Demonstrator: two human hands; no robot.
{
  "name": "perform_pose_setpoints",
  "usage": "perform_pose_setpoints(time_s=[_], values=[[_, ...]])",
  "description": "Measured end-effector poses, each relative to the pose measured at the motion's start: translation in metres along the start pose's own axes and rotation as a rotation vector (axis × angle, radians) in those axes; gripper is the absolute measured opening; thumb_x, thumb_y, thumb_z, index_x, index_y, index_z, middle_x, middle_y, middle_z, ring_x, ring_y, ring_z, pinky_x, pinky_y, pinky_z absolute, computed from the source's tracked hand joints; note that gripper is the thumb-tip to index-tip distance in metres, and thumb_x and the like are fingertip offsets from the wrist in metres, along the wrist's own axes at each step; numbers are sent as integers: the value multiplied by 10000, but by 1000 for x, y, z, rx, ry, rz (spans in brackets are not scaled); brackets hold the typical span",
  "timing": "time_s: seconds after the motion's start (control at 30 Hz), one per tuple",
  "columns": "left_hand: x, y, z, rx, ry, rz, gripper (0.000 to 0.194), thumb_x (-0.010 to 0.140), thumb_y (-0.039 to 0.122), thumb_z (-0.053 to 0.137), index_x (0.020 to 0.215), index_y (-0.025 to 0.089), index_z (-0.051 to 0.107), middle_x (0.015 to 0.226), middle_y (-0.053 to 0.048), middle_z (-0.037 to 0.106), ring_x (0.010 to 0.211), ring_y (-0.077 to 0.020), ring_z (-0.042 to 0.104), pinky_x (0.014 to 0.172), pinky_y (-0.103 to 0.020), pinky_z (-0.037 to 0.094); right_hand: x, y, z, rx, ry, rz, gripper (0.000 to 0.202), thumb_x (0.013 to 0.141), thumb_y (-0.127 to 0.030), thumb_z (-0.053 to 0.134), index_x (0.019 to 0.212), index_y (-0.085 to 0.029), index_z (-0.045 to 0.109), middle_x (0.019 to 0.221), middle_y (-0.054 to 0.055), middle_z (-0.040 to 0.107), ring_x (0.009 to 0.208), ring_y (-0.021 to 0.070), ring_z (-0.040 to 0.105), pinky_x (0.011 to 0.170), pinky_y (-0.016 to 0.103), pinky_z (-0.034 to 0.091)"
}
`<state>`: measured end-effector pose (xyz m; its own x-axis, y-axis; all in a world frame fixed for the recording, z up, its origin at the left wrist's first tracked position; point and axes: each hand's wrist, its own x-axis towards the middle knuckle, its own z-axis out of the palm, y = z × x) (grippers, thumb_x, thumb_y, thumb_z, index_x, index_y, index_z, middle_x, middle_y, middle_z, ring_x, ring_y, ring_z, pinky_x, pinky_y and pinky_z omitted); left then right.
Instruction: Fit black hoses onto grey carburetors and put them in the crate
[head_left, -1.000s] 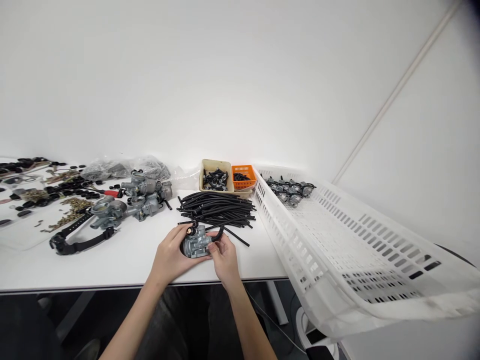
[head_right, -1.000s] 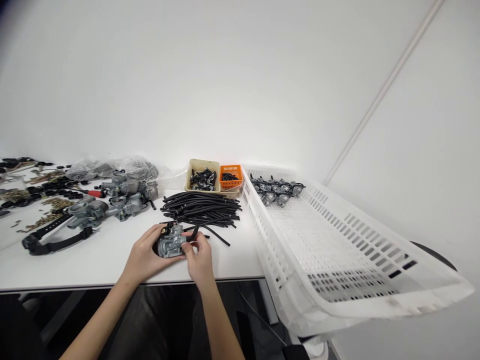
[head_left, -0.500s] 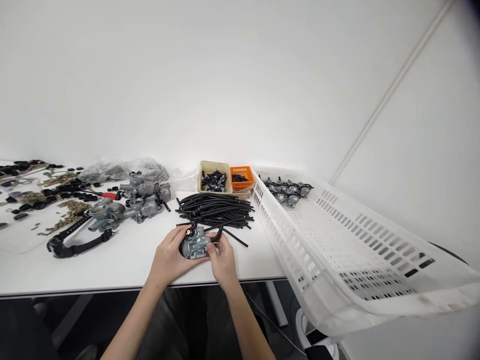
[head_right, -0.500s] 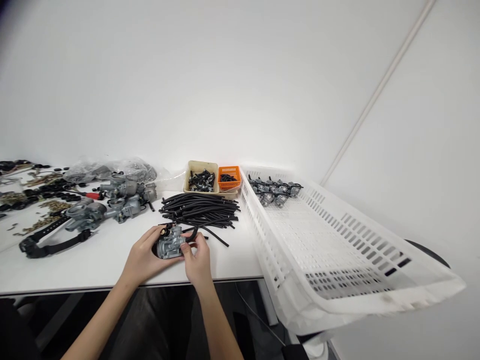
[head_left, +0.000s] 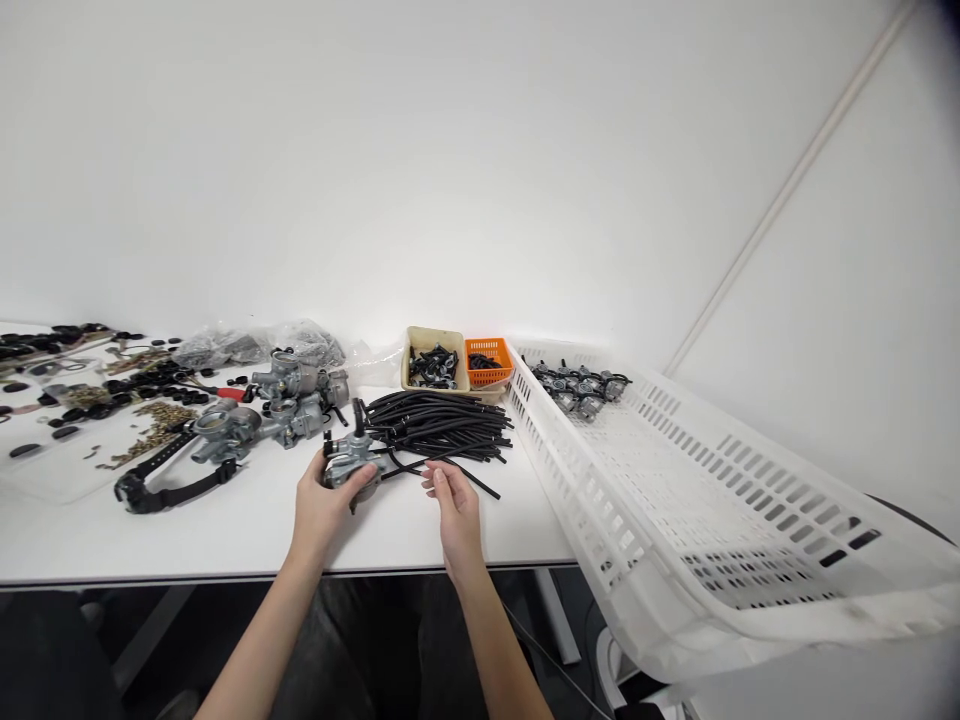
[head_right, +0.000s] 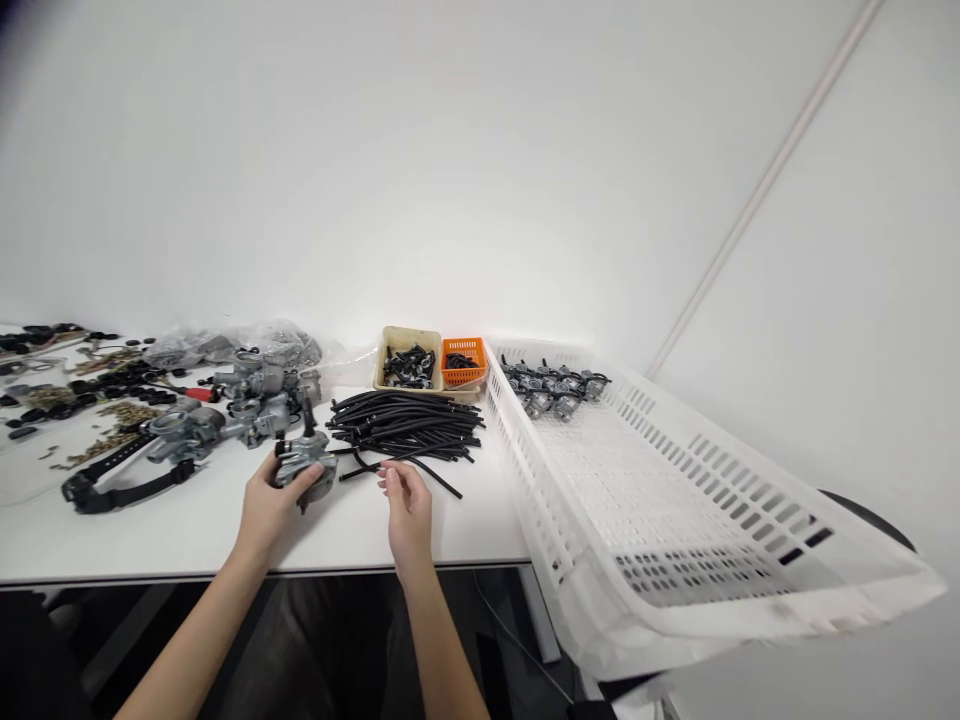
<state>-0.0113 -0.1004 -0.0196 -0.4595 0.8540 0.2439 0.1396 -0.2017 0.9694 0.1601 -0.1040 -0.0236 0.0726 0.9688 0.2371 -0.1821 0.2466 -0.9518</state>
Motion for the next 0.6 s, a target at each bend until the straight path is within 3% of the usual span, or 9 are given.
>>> perform_pose_setpoints(time_s=[0.13,0.2,0.3,0.37,0.5,0.6], values=[[7,-5,-3,-315,136,-221,484,678,470,732,1036,171,606,1037,-97,665,826,-196,661,639,-302,553,2,-1,1,-74,-27,20,262,855,-405,554,966,-196,664,932,63,673,810,172,609,730,293,477],[8,-5,-5,-431,156,-281,462,689,459,729,1031,176,599,1041,-90,657,790,-170,657,596,-270,549,9,-5,-2,-203,-42,-53,235,855,-365,551,973,-196,663,917,64,669,782,172,606,696,288,476],[6,-3,-8,-550,146,-315,426,738,509,667,990,173,598,1002,-78,658,747,-150,650,574,-258,555,32,-17,-13,-502,-60,-294,219,852,-263,535,1013,-216,676,968,67,638,769,171,585,725,306,478],[5,-1,-9,-609,152,-309,436,779,555,598,1000,180,597,1012,-70,657,758,-149,654,566,-253,561,52,-23,-24,-739,-27,-424,269,848,-197,516,1062,-230,676,1014,76,618,861,199,577,828,345,464],[5,3,-9,-715,196,-318,510,858,625,404,1081,203,585,1043,-65,653,780,-156,671,514,-228,544,88,-21,-44,-1118,38,-462,273,814,-117,528,999,-214,703,1039,93,611,947,242,564,835,366,467],[7,4,-9,-761,206,-343,581,876,648,296,1106,199,584,1030,-73,654,759,-157,674,487,-220,525,99,-16,-54,-1169,26,-493,237,840,-108,484,865,-204,699,950,83,633,880,222,584,781,337,477]])
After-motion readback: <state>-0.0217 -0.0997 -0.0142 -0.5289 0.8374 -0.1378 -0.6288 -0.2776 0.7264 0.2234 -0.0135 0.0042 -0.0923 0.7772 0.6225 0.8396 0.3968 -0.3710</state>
